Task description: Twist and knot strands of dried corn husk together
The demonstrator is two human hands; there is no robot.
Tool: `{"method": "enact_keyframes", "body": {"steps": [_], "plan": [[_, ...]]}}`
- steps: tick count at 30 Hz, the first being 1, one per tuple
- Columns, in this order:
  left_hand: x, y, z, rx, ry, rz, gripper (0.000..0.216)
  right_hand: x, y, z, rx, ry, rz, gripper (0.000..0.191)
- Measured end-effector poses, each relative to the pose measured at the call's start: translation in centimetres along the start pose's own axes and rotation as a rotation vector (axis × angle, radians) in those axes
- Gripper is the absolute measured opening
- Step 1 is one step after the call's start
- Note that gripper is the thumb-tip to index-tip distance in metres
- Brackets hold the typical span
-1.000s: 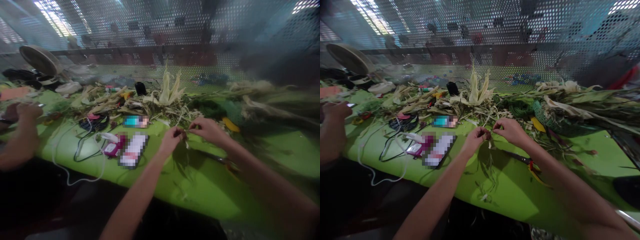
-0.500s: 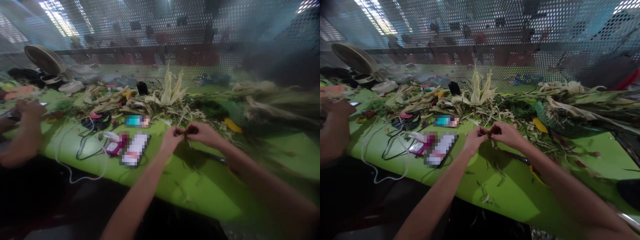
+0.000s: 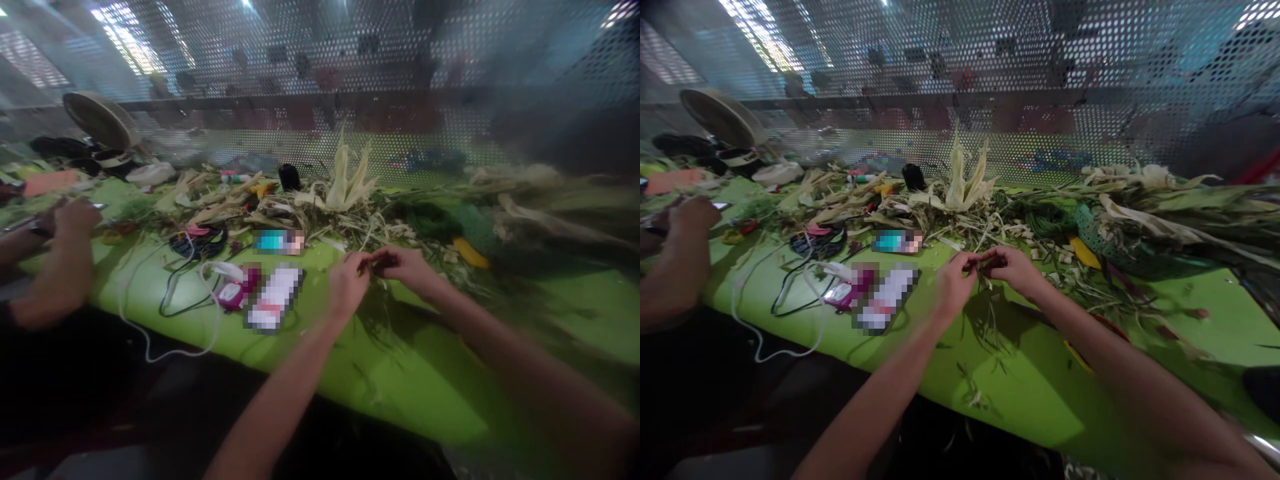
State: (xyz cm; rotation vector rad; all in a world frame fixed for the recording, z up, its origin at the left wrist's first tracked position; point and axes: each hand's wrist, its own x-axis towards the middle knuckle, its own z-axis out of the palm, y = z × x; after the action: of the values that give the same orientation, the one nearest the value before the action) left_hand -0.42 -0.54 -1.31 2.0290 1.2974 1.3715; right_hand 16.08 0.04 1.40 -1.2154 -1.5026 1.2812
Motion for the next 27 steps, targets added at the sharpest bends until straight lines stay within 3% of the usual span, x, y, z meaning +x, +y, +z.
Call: {"method": "enact_keyframes", "body": {"steps": [4, 12, 17, 22, 27], "plan": [[-0.1, 0.5, -0.2, 0.037, -0.003, -0.009, 0.020, 0.0, 0.0, 0.1, 0.014, -0.002, 0.017, 0.030], [0.3, 0.7, -0.5, -0.110, -0.005, 0.027, 0.024, -0.3, -1.2, -0.2, -0.044, 0.010, 0.093, 0.020], [0.2, 0.6, -0.6, -0.152, -0.040, 0.038, 0.024, -0.2, -1.1, -0.5, -0.009, -0.069, 0.100, 0.021], [0.2, 0.5, -0.5, -0.152, -0.037, 0.064, 0.022, -0.1, -0.7, -0.8, -0.060, -0.034, -0.017, 0.016], [0.1, 0.5, -0.3, -0.152, -0.045, 0.057, 0.020, -0.1, -0.8, -1.1, -0.304, 0.124, -0.171, 0.010]]}}
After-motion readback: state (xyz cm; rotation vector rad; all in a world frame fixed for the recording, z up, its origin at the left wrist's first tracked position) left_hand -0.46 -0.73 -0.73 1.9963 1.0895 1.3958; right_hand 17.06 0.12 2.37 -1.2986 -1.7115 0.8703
